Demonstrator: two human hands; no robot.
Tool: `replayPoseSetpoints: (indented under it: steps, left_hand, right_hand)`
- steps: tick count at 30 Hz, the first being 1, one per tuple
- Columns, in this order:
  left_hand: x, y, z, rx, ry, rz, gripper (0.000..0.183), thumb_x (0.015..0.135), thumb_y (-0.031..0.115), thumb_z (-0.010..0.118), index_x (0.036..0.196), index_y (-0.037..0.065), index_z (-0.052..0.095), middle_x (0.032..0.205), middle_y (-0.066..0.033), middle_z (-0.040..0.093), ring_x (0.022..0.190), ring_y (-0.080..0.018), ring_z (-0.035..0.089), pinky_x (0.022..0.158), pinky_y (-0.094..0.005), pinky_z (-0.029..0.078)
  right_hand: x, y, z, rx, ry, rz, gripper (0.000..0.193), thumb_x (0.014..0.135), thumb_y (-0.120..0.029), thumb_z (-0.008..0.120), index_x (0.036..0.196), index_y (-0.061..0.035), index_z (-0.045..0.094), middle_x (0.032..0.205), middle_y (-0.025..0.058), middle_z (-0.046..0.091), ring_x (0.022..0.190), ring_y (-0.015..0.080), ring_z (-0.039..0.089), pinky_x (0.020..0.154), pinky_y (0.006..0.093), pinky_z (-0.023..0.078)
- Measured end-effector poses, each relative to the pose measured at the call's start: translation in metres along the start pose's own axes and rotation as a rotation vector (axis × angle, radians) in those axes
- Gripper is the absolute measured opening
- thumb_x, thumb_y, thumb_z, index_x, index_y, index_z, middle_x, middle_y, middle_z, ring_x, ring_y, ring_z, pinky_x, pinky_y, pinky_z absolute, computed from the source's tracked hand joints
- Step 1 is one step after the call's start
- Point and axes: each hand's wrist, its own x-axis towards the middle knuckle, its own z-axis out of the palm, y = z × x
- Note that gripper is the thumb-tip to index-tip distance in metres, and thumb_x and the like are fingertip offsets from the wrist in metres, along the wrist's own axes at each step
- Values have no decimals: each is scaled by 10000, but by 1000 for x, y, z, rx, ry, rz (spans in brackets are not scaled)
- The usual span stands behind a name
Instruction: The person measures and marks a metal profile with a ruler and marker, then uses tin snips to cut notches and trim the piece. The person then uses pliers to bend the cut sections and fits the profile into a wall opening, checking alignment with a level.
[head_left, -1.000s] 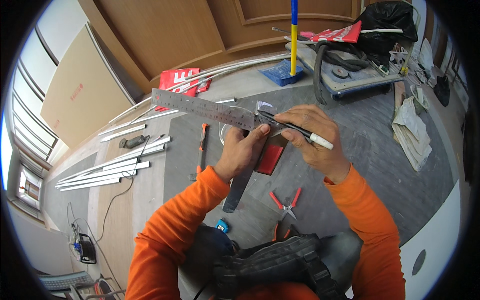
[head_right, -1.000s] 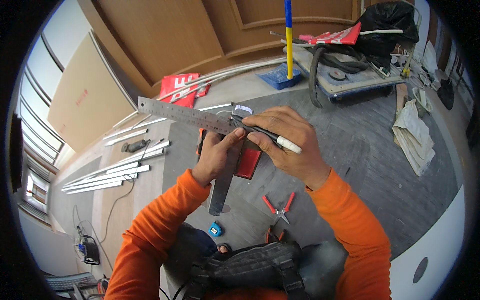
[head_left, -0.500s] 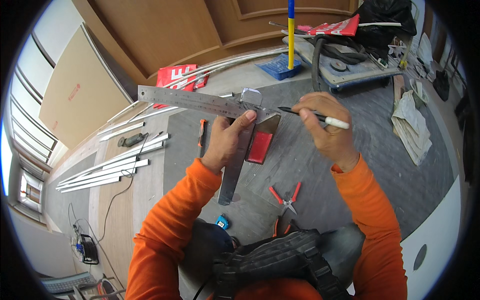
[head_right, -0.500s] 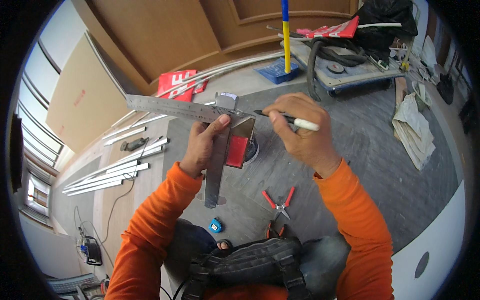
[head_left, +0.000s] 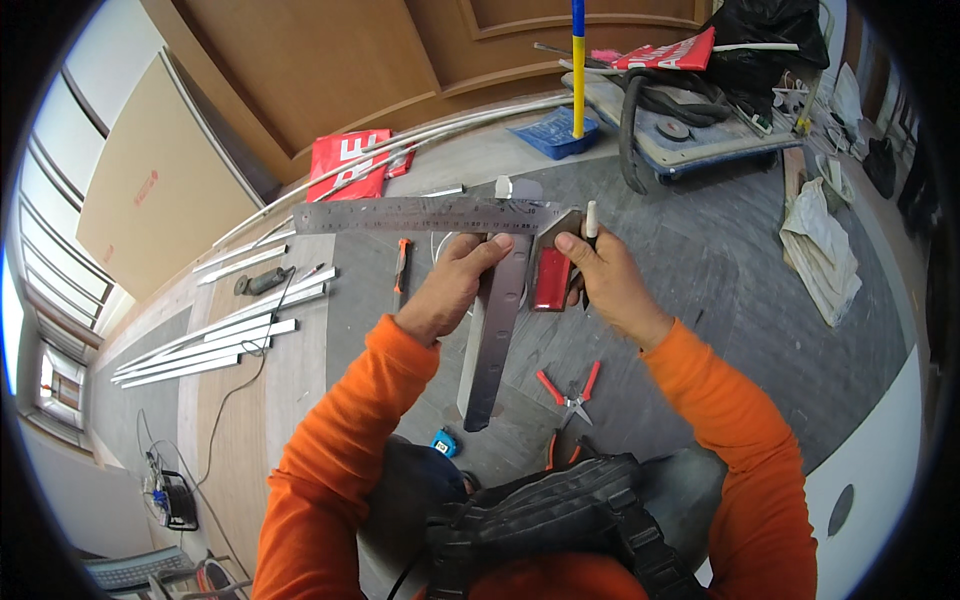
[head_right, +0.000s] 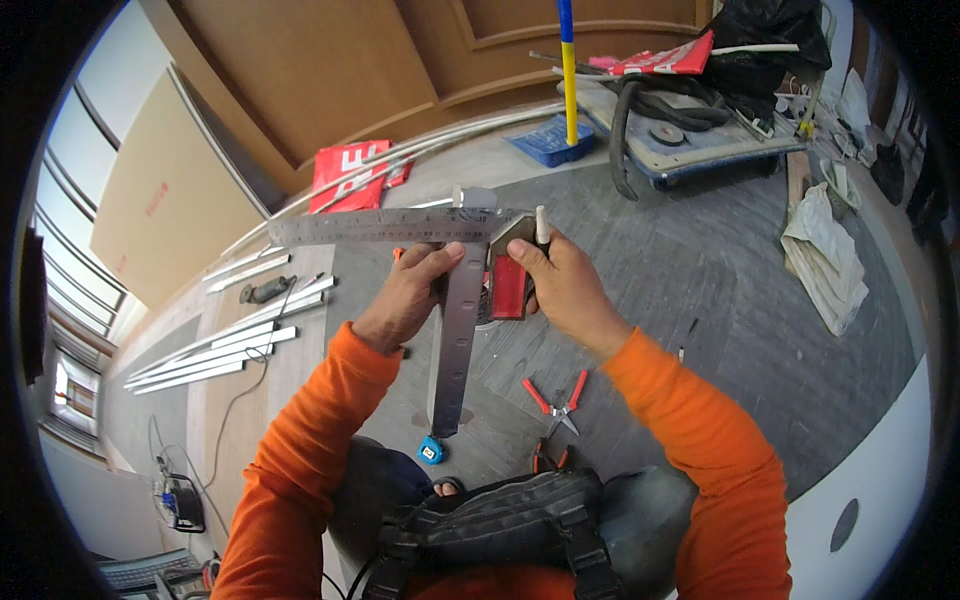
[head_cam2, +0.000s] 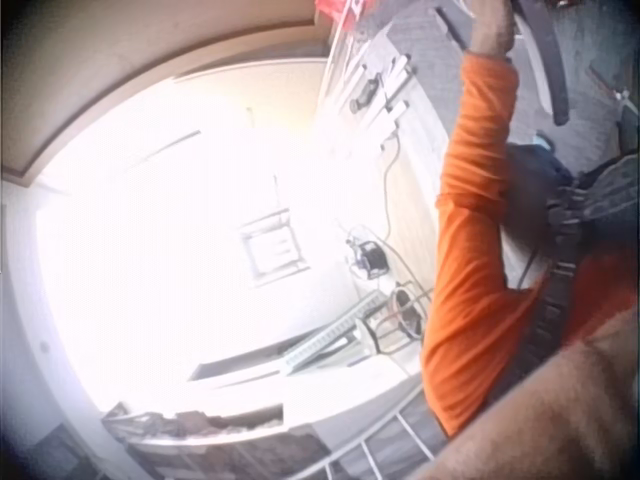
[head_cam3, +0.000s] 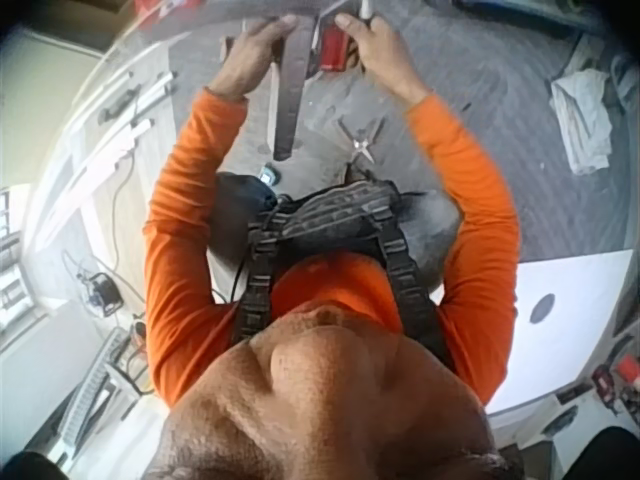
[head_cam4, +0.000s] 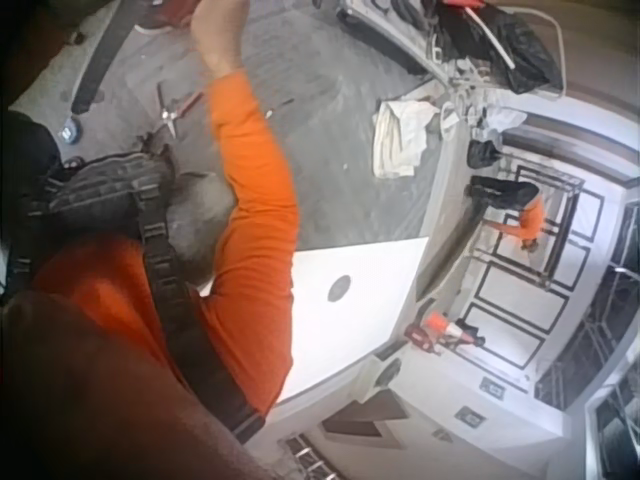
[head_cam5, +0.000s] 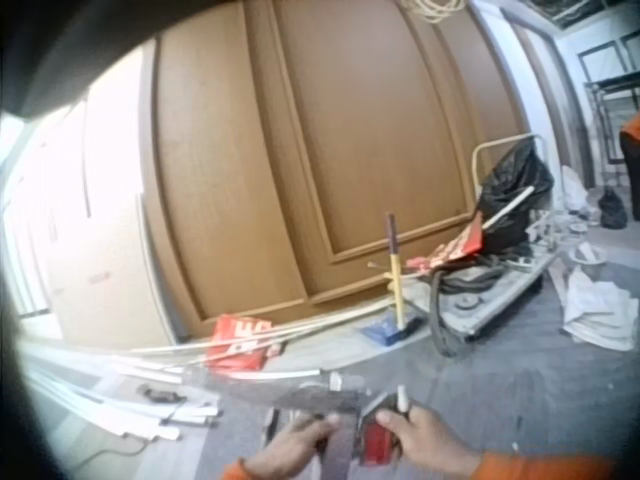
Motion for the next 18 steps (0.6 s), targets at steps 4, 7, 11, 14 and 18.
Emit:
replayPoseSetpoints:
  steps: [4,7,11,14,18]
  left_hand:
    - [-1,-2,4,76,14,348,521,934,290,798,1289,-46,619,1202,-124,684,1119,-203,619,999,-340,477]
    - [0,-1,7,102,19,438,553,918,260,813,1326,-36,585,1214,-106,672,1146,-202,604,1030,-351,462]
    - [0,-8,15,3,72,448,546,912,333,822,1262,-40,632,1199,-118,682,1100,-201,627,977,-346,491]
    - [-2,-11,20,-108,144,392,553,927,405,801,1223,-39,660,1156,-112,694,1048,-187,637,928,-329,505]
    - [-1,-12,20,-116,158,373,563,948,458,767,1219,-26,667,1131,-96,692,1016,-160,625,901,-308,500]
  right_hand:
    - [0,-8,2,83,-81,-11,381,1079,-394,570,1170,-25,599,903,30,647,655,95,631,524,236,522]
    - [-5,-9,11,79,-88,-38,379,1079,-382,568,1171,-16,605,915,41,656,659,93,628,507,242,524]
    - [-8,-10,16,39,-46,-38,358,1079,-369,570,1170,-25,613,921,61,668,654,94,628,501,260,515]
    - [-11,-17,17,-94,-49,-35,337,1081,-350,564,1179,-32,614,927,108,691,711,169,669,601,325,540]
    - [-10,-10,19,-164,4,-195,327,1083,-339,553,1174,-30,610,946,163,706,848,279,698,761,399,536]
